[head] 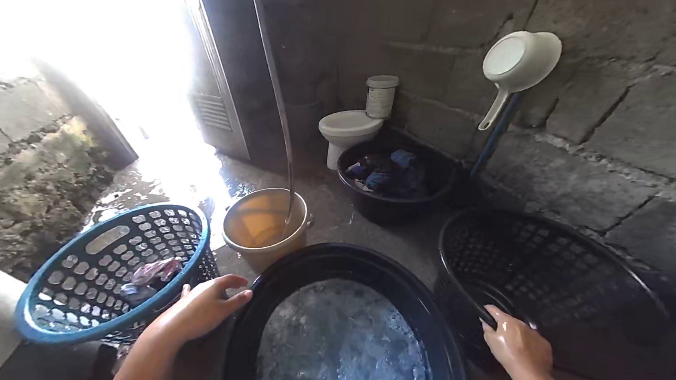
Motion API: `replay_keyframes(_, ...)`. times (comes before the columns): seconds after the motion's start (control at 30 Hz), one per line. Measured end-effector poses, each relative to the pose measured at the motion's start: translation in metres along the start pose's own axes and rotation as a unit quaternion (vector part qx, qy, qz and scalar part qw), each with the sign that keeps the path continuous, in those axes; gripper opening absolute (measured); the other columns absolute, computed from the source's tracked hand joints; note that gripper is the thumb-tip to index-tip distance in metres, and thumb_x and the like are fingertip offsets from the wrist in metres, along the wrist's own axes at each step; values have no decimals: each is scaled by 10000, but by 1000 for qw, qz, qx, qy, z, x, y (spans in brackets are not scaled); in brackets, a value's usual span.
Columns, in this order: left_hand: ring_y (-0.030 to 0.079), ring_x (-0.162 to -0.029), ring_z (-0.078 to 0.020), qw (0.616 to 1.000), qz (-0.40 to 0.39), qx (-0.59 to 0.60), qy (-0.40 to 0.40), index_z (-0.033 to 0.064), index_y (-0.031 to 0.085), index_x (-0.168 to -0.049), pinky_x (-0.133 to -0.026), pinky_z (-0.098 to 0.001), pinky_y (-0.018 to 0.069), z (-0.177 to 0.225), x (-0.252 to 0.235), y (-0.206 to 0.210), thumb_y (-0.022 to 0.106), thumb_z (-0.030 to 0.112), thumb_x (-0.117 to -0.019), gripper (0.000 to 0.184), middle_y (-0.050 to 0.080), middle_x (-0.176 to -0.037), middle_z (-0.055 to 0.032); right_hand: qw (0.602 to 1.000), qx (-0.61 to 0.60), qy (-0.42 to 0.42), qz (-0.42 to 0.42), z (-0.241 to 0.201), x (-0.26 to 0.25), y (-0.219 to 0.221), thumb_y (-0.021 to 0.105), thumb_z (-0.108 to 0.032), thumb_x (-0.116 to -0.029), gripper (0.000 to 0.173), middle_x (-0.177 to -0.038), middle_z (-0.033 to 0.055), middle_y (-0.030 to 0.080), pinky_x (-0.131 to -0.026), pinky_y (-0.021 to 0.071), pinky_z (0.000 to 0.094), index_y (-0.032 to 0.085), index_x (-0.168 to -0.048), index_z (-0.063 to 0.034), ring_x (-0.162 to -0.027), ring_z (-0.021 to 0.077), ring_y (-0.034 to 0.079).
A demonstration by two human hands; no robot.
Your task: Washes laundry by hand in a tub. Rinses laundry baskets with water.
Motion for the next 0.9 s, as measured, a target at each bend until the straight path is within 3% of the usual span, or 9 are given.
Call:
replay_keyframes(0.1, 529, -1358, -285, 1000, -20, -8, 9, 134, 562, -1442, -1154, -553, 365, 9, 3, 10, 531, 456, -1053, 506, 580, -1443, -118, 999, -32, -38, -17, -7, -3, 3, 647, -444, -992, 432, -1276, 169, 700, -977, 478, 663, 671, -1355, -211, -1202, 408, 648)
replay_keyframes(0.17, 489, -1399, -283, 999, -48, -19, 14, 140, 544, -1464, -1206, -608, 244, 15, 5, 20, 530, 465, -1050, 526, 573, -1456, -118, 997, -54, -50, 3, -15, -7, -5, 713, -471, -938, 471, -1332, 155, 673, -1025, 410, 719, 699, -1318, -194, -1292, 436, 574)
replay_keyframes(0.23, 468, -1419, -281, 997, -73, -34, 18, 146, 528, -1480, -1216, -638, 176, 24, 6, 26, 526, 465, -1053, 533, 567, -1464, -118, 991, -71, -94, 64, -52, -6, -31, 755, -397, -920, 503, -1454, 205, 567, -1072, 218, 821, 681, -1336, -124, -1422, 533, 369)
replay_keyframes(0.3, 482, -1405, -287, 994, -89, -53, 32, 146, 522, -1484, -1207, -626, 220, 32, 2, 32, 519, 465, -1056, 534, 565, -1464, -124, 978, -73, -165, 103, -121, 2, -55, 728, -358, -941, 494, -1468, 253, 531, -1062, 232, 818, 665, -1345, -79, -1421, 558, 353)
replay_keyframes(0.4, 439, -1443, -292, 991, -110, -64, 50, 138, 514, -1489, -1221, -657, 144, 43, -7, 45, 521, 463, -1054, 544, 543, -1495, -116, 951, -52, -304, 30, -259, 14, -57, 682, -297, -960, 423, -1470, 249, 531, -1172, 274, 678, 691, -1287, -29, -1469, 492, 324)
replay_keyframes(0.5, 431, -1449, -296, 987, -129, -72, 61, 145, 506, -1498, -1221, -652, 163, 53, -11, 56, 526, 460, -1050, 547, 527, -1509, -120, 905, 29, -425, -23, -385, 39, -38, 655, -232, -963, 326, -1473, 201, 542, -1193, 309, 614, 716, -1216, -35, -1500, 428, 307)
replay_keyframes(0.7, 466, -1417, -320, 981, -165, -20, 95, 127, 482, -1510, -1181, -616, 304, 60, -4, 59, 538, 438, -1050, 558, 517, -1504, -149, 810, 238, -535, -39, -533, 67, 19, 613, -17, -929, 232, -1309, 177, 647, -1156, 375, 520, 721, -1131, 24, -1355, 358, 506)
replay_keyframes(0.8, 490, -1389, -328, 982, -161, -3, 96, 125, 494, -1498, -1150, -621, 338, 52, -5, 51, 549, 427, -1047, 545, 525, -1486, -159, 828, 254, -500, -6, -568, 28, 27, 441, 23, -1019, 343, -1556, 255, 436, -1267, 201, 515, 624, -1301, 93, -1536, 394, 266)
replay_keyframes(0.9, 508, -1369, -337, 982, -159, 9, 98, 117, 495, -1495, -1120, -620, 376, 46, -6, 43, 546, 430, -1049, 547, 536, -1467, -169, 862, 201, -464, 27, -579, -20, 28, 414, 56, -1024, 469, -1714, 158, 152, -1287, 74, 491, 484, -1488, 42, -1596, 346, 36)
Point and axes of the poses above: each hand's wrist, its own x-axis away from the middle knuckle, its own y-axis out of the palm, z = x × y, the point moved 10 cm from there along -x, towards the middle knuckle
